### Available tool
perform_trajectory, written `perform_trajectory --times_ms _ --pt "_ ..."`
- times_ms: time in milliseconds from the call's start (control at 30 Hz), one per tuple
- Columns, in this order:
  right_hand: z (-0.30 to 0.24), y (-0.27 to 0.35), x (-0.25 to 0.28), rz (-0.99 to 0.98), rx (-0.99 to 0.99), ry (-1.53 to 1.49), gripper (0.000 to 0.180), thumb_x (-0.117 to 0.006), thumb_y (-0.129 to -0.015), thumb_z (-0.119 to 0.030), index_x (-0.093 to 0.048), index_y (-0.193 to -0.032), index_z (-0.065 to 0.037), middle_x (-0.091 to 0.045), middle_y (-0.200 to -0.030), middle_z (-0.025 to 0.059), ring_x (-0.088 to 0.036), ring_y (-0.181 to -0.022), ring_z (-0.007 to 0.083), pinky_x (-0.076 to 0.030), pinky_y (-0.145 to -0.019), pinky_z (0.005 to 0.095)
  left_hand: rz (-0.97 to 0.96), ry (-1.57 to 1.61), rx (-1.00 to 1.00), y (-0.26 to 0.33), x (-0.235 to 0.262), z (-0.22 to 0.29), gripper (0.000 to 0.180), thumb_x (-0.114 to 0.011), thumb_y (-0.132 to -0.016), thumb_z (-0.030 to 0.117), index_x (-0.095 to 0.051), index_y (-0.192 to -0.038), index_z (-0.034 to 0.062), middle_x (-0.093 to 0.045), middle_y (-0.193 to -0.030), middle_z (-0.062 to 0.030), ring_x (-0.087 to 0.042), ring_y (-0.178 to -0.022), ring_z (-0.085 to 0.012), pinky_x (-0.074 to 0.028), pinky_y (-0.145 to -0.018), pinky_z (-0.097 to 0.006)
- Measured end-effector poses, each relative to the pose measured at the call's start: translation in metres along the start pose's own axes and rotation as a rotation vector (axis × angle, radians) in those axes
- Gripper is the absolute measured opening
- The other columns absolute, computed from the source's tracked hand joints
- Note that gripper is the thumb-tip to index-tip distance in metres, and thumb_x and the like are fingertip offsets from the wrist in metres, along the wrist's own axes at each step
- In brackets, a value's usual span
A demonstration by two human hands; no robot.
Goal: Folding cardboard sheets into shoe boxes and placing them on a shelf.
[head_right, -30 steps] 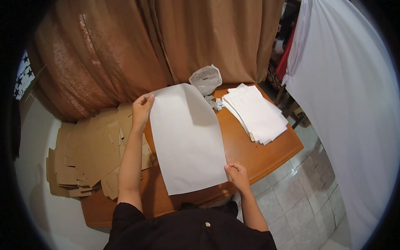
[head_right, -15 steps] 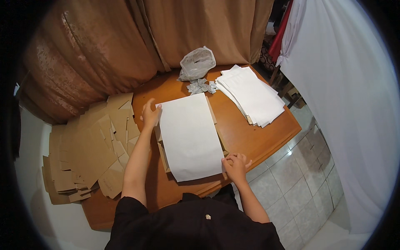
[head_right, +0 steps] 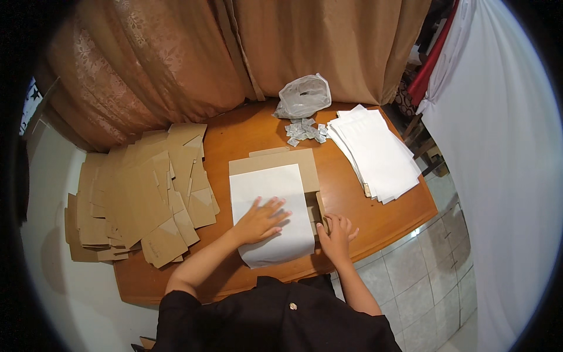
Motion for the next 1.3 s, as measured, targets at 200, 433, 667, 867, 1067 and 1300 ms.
perform_trajectory --times_ms 200,433,667,867,1067,1300 --pt "-0.021 -0.05 -0.011 -0.116 0.081 0.124 0.028 -0.061 -0.08 -0.034 -0.065 -0.092 -0.01 -0.048 -0.122 0.0104 -0.031 -0.125 0.0317 -0.001 -0.098 0.0695 0.51 0.047 0.967 0.076 0.029 -0.082 0.052 -0.061 -0.081 0.04 -0.049 -0.124 0.0139 -0.039 -0.137 -0.0131 -0.034 -0.129 -0.0313 -0.014 -0.104 -0.058" --pt "-0.035 -0.068 -0.038 -0.18 0.168 0.15 0.026 -0.067 -0.074 -0.038 -0.071 -0.08 -0.013 -0.045 -0.129 0.0117 -0.024 -0.13 0.0352 0.001 -0.096 0.0727 0.549 0.543 1.218 0.113 -0.028 -0.124 0.037 -0.071 -0.072 0.04 -0.062 -0.094 0.0123 -0.057 -0.113 -0.0062 -0.048 -0.114 -0.0249 -0.018 -0.102 -0.056" --pt "-0.017 -0.074 -0.046 -0.205 0.093 0.025 0.019 -0.067 -0.075 -0.034 -0.072 -0.076 -0.016 -0.047 -0.127 0.0093 -0.024 -0.129 0.0343 0.001 -0.097 0.0703 0.636 0.342 1.18 0.097 0.0 -0.098 0.033 -0.071 -0.075 0.03 -0.062 -0.099 0.0091 -0.055 -0.115 -0.0111 -0.049 -0.112 -0.0268 -0.028 -0.1 -0.043" --pt "-0.013 -0.093 -0.037 0.016 0.091 -0.045 0.014 -0.069 -0.074 -0.03 -0.071 -0.073 -0.016 -0.053 -0.116 0.0058 -0.032 -0.123 0.028 -0.003 -0.096 0.0671 0.733 0.114 0.685 0.043 0.041 -0.047 0.035 -0.059 -0.085 0.024 -0.056 -0.117 0.0124 -0.049 -0.126 -0.0095 -0.044 -0.118 -0.0304 -0.028 -0.101 -0.047" --pt "-0.009 -0.1 -0.044 -0.011 0.039 0.002 0.013 -0.066 -0.076 -0.027 -0.071 -0.071 -0.016 -0.053 -0.114 0.0045 -0.035 -0.12 0.026 -0.005 -0.1 0.0656 0.035 0.09 0.136 -0.02 -0.02 -0.01 0.043 -0.042 -0.094 0.028 -0.042 -0.134 0.0134 -0.036 -0.141 -0.0123 -0.031 -0.132 -0.0297 -0.025 -0.105 -0.05" --pt "0.009 -0.113 -0.038 0.036 0.029 -0.136 0.018 -0.059 -0.082 -0.029 -0.063 -0.093 -0.017 -0.054 -0.11 0.0042 -0.038 -0.117 0.0259 -0.01 -0.101 0.0597 -0.226 0.118 0.106 -0.027 -0.064 -0.025 0.049 -0.031 -0.097 0.036 -0.031 -0.14 0.0141 -0.029 -0.146 -0.0118 -0.025 -0.135 -0.0273 -0.021 -0.109 -0.047"
Point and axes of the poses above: each hand's wrist, its own y-axis away from the middle knuckle, its own x-axis out of the back of the hand, z = x × y, the point moved 7 cm from there along -y, towards the middle knuckle
